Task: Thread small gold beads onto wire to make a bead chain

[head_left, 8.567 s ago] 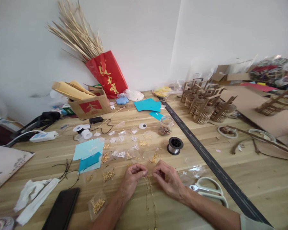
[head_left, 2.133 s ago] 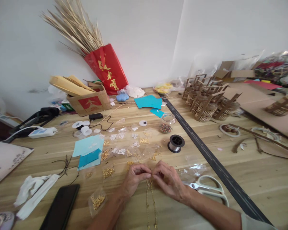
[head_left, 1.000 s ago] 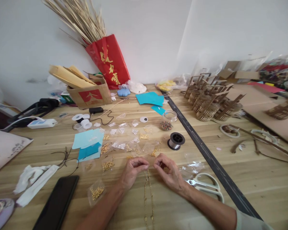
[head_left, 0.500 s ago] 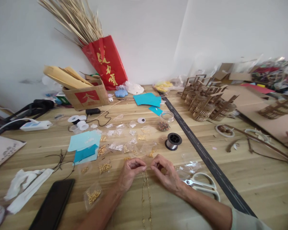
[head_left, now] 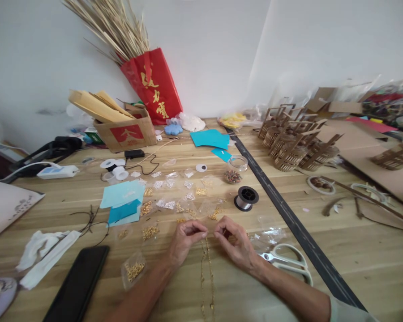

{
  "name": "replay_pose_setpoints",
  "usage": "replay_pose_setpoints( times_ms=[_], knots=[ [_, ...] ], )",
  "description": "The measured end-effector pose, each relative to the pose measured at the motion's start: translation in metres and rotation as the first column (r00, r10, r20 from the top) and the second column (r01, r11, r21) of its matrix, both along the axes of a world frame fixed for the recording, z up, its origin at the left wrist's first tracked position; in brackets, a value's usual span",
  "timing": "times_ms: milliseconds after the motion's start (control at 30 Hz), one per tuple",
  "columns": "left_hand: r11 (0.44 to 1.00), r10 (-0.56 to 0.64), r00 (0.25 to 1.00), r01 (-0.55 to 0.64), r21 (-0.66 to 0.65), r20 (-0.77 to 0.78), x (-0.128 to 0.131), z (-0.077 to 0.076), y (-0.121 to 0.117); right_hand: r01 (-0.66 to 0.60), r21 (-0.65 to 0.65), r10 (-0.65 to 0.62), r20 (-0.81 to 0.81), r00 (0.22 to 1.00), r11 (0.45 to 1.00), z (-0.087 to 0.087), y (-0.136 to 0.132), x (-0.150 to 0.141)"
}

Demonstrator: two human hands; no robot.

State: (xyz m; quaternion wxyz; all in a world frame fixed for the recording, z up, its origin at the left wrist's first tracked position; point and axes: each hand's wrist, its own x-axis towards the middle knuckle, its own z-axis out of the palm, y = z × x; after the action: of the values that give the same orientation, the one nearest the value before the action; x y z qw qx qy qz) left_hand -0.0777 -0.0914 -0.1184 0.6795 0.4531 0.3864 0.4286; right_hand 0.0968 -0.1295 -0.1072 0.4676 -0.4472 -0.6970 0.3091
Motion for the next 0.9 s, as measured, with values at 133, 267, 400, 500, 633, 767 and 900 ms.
replay_pose_setpoints(
  times_ms=[133,267,400,500,633,767,900],
  knots=[
    [1.0,-0.006,1.0,0.006,-0.003,-0.018,-0.0003,0.0006,0.0003,-0.005,0.012,0.005,0.017,1.0,1.0,-0.0011,-0.0004,0.0002],
    [1.0,-0.019,0.999,0.019,0.004,-0.033,-0.0008,0.0018,0.0002,-0.016,0.023,0.015,0.02,1.0,1.0,-0.0014,-0.0011,0.0001],
    [1.0,-0.024,0.999,0.024,0.002,-0.035,-0.0009,0.0019,-0.0001,-0.036,0.046,0.034,0.04,0.999,0.998,0.0003,-0.0016,-0.0004],
    [1.0,-0.019,0.999,0.019,-0.006,-0.036,-0.0006,0.0023,-0.0006,-0.046,0.053,0.043,0.066,0.997,0.998,0.0014,-0.0018,-0.0006],
    [1.0,-0.015,0.999,0.014,-0.007,-0.036,-0.0003,0.0032,-0.0008,-0.056,0.058,0.051,0.08,0.995,0.997,0.0009,-0.002,-0.0003],
    [1.0,-0.017,0.999,0.017,-0.008,-0.034,-0.0002,0.0041,-0.0005,-0.061,0.058,0.056,0.087,0.995,0.996,0.0003,-0.0019,0.0001],
    [1.0,-0.02,0.998,0.019,-0.018,-0.055,0.0003,0.0052,-0.0004,-0.049,0.064,0.043,0.088,0.995,0.997,0.001,-0.0016,0.0]
  ],
)
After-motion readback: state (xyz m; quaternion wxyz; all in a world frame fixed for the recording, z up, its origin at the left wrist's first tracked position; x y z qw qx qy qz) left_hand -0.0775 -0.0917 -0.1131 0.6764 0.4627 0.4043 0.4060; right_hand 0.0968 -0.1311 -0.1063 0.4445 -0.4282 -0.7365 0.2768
